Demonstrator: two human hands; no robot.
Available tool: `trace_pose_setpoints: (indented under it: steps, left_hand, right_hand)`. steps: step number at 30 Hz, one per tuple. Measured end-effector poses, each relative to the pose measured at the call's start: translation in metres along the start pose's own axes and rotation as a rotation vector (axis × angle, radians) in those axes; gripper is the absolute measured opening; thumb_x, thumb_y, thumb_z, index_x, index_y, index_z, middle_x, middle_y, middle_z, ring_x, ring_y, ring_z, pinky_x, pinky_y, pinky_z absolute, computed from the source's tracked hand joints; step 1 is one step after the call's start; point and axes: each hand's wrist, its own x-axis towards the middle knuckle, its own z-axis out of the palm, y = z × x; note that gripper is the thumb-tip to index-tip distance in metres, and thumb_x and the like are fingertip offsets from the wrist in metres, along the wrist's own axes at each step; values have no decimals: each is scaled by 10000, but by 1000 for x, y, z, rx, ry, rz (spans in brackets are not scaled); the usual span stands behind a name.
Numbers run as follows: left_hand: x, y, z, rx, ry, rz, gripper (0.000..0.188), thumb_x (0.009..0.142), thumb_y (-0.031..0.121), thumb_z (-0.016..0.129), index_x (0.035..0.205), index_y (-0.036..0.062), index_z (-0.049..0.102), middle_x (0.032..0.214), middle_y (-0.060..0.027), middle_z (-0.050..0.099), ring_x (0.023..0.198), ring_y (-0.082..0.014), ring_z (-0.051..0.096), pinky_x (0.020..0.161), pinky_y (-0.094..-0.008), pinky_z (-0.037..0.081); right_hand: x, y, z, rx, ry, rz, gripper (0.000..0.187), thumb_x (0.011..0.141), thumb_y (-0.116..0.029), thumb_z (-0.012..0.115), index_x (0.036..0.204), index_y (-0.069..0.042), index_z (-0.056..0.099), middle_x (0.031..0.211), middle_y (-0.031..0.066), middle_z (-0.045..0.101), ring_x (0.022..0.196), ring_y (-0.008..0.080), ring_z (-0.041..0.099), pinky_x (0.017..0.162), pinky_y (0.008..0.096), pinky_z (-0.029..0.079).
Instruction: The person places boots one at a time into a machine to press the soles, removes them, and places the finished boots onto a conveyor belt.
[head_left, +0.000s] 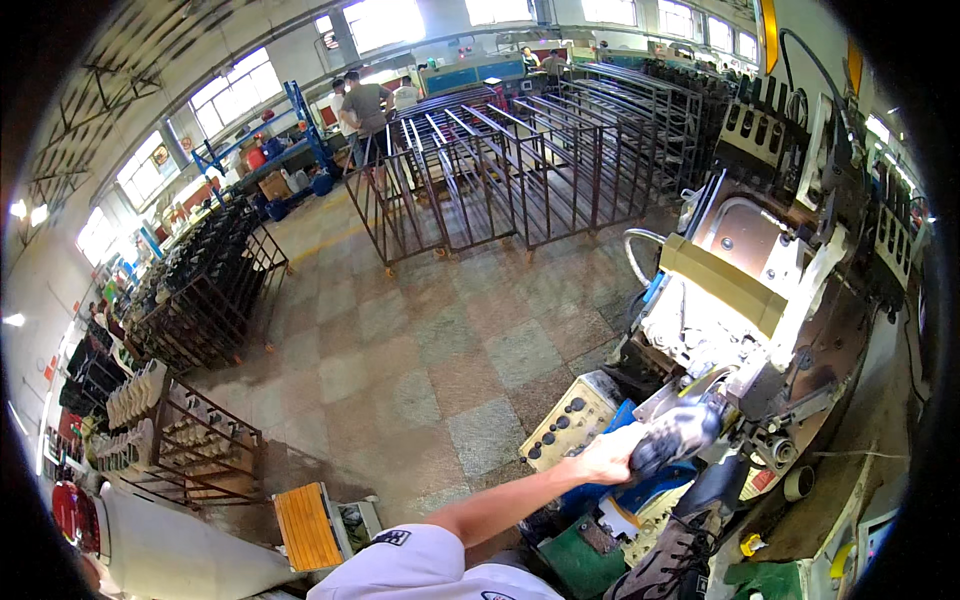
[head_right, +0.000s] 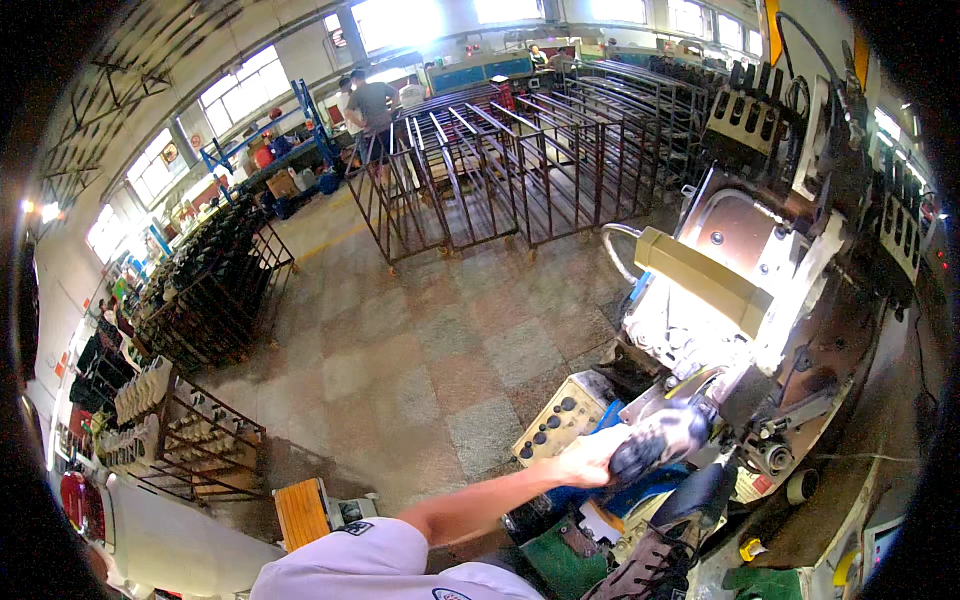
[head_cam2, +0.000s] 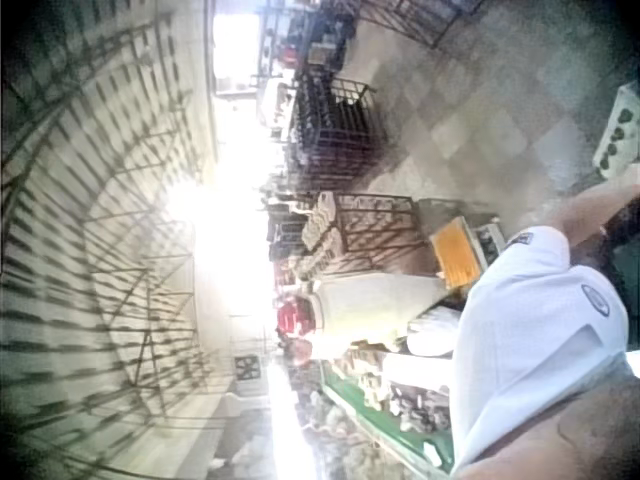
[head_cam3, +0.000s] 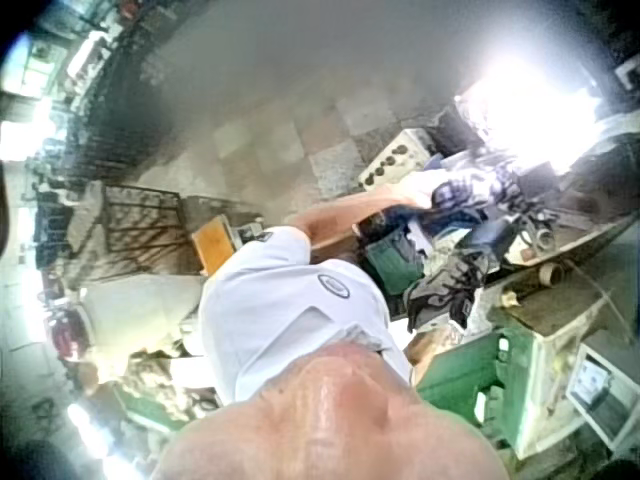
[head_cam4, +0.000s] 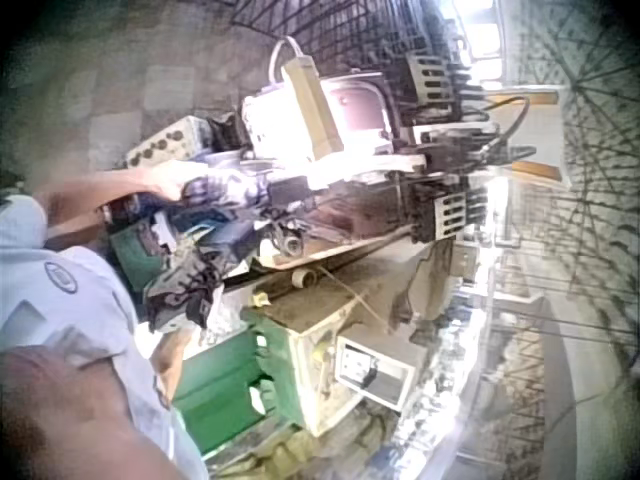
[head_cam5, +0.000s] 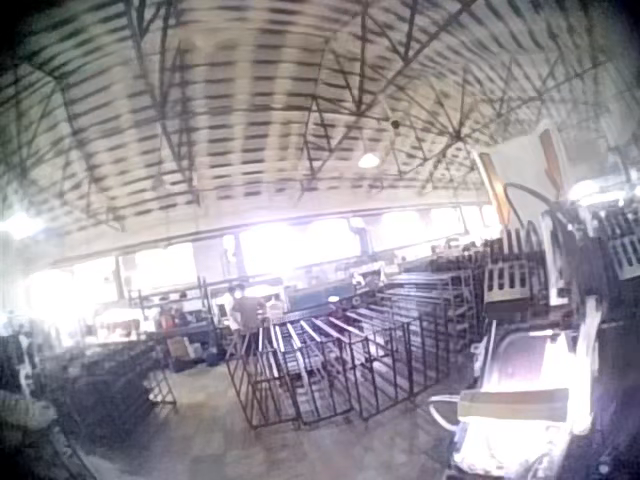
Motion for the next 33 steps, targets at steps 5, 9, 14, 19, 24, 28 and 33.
trace_pose_setpoints:
  steps: [5, 9, 14, 19, 24, 28, 33]
  left_hand:
    - [4, 3, -24, -597, -314, -134, 543, 901, 141, 667, 1409, 12, 525, 1246, -114, 654, 1114, -184, 611, 970, -322, 494]
    - [41, 16, 38, -569, -168, 106, 286, 937, 297, 686, 1056, 38, 711, 991, -29, 674, 793, -143, 630, 708, -299, 541]
    - [58, 12, 11, -974, -66, -555, 181, 890, 203, 754, 936, 35, 706, 760, 16, 605, 679, -69, 568, 625, -239, 509]
    - [87, -11, 17, -856, -18, -597, 275, 877, 159, 768, 1091, -8, 725, 921, -51, 725, 744, -103, 656, 662, -252, 548]
    - [101, -10, 20, -928, 200, -557, 315, 847, 12, 709, 1153, -59, 691, 1004, -115, 726, 781, -151, 684, 693, -260, 569]
    - [108, -17, 25, -957, 272, -514, 361, 838, -68, 663, 1198, -76, 661, 1102, -145, 713, 865, -170, 695, 747, -275, 584]
    - [87, -28, 47, -1014, 198, -610, 364, 943, 136, 673, 1263, -33, 632, 1082, -109, 709, 880, -149, 678, 741, -241, 542]
  right_hand:
    - [-2, 15, -6, -1, 31, 2, 401, 993, -197, 606, 1323, 29, 569, 1205, 125, 653, 1013, 210, 637, 888, 356, 530]
    - [5, 17, -23, -20, 11, -26, 389, 995, -191, 607, 1318, 24, 575, 1190, 108, 658, 989, 188, 640, 878, 338, 532]
    - [58, 8, 26, -21, 42, 34, 479, 983, -180, 629, 1406, 16, 520, 1157, 44, 646, 945, 103, 614, 842, 266, 517]
    - [88, 5, 34, -40, 31, 35, 504, 984, -212, 606, 1414, 38, 525, 1274, 75, 636, 1097, 141, 607, 956, 272, 483]
    - [106, -4, 56, 33, 26, 16, 415, 991, -202, 599, 1347, 11, 587, 1175, 57, 680, 975, 128, 648, 855, 272, 526]
    - [128, -2, 65, 137, 43, -8, 420, 974, -249, 636, 1302, 12, 614, 1163, 69, 682, 980, 147, 651, 862, 279, 524]
    - [147, 26, 65, 228, 141, -9, 382, 960, -212, 676, 1274, 5, 649, 1148, 71, 691, 999, 147, 642, 885, 275, 512]
